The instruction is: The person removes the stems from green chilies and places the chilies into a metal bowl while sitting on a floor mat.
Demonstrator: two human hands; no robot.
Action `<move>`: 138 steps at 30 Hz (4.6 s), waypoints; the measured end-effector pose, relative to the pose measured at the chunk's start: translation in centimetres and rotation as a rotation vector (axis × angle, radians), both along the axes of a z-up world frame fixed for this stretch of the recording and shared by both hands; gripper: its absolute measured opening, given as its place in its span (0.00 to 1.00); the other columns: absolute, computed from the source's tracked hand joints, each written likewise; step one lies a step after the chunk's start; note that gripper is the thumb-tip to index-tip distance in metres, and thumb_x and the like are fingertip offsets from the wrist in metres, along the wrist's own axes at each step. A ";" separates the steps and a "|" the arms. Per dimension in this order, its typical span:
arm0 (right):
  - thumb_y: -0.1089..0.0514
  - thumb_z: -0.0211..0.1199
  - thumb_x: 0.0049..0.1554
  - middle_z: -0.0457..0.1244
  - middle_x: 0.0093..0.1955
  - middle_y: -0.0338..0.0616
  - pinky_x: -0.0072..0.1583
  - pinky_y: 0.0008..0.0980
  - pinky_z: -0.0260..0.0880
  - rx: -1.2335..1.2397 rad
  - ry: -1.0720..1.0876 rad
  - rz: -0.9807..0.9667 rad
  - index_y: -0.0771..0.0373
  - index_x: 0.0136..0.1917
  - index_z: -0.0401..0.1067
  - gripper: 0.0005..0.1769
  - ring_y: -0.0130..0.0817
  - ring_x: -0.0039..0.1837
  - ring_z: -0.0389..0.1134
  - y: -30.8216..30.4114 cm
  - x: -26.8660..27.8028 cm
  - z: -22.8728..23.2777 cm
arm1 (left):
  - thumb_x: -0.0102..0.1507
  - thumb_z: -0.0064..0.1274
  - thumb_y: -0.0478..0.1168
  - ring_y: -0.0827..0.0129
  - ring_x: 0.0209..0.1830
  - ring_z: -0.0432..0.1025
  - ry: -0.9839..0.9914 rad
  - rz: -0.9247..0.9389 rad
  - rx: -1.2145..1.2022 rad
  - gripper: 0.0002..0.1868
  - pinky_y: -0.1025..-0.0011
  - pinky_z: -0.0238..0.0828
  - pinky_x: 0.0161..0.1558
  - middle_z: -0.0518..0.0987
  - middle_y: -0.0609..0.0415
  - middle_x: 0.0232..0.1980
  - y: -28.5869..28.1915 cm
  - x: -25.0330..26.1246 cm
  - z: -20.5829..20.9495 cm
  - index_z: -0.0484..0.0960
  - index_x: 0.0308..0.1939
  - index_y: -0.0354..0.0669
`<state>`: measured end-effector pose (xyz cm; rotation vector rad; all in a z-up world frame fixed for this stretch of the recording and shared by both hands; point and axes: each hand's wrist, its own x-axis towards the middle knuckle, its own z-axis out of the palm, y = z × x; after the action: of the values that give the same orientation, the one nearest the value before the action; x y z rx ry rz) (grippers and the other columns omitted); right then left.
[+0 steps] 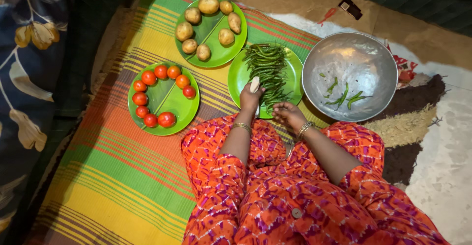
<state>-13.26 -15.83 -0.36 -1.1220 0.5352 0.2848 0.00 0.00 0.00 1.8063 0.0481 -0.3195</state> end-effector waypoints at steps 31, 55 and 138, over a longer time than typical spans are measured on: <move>0.57 0.65 0.59 0.70 0.49 0.41 0.54 0.31 0.74 -0.026 -0.022 0.084 0.63 0.58 0.71 0.15 0.29 0.48 0.71 0.3 0.1 -1.7 | 0.56 0.67 0.42 0.59 0.42 0.80 0.027 0.005 0.201 0.19 0.64 0.74 0.47 0.85 0.46 0.43 0.3 -0.4 0.8 0.82 0.49 0.41; 0.63 0.63 0.58 0.72 0.51 0.38 0.53 0.32 0.73 -0.624 -0.206 -0.105 0.59 0.55 0.75 0.11 0.27 0.54 0.73 -11.5 0.8 5.5 | 0.63 0.57 0.53 0.64 0.40 0.73 0.467 0.234 -1.038 0.24 0.62 0.73 0.41 0.80 0.52 0.48 4.0 -2.3 6.3 0.74 0.58 0.46; 0.57 0.65 0.53 0.65 0.51 0.49 0.50 0.44 0.71 -1.621 -0.513 -0.013 0.58 0.55 0.77 0.15 0.48 0.50 0.69 -8.9 -1.2 8.0 | 0.70 0.47 0.54 0.61 0.53 0.76 0.419 -0.134 -0.734 0.29 0.64 0.71 0.59 0.80 0.45 0.58 2.6 -6.0 3.3 0.76 0.63 0.31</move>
<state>-14.47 -24.76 7.66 -2.6376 0.2246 -0.5965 -6.00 2.58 3.31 0.9979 0.0902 -0.7065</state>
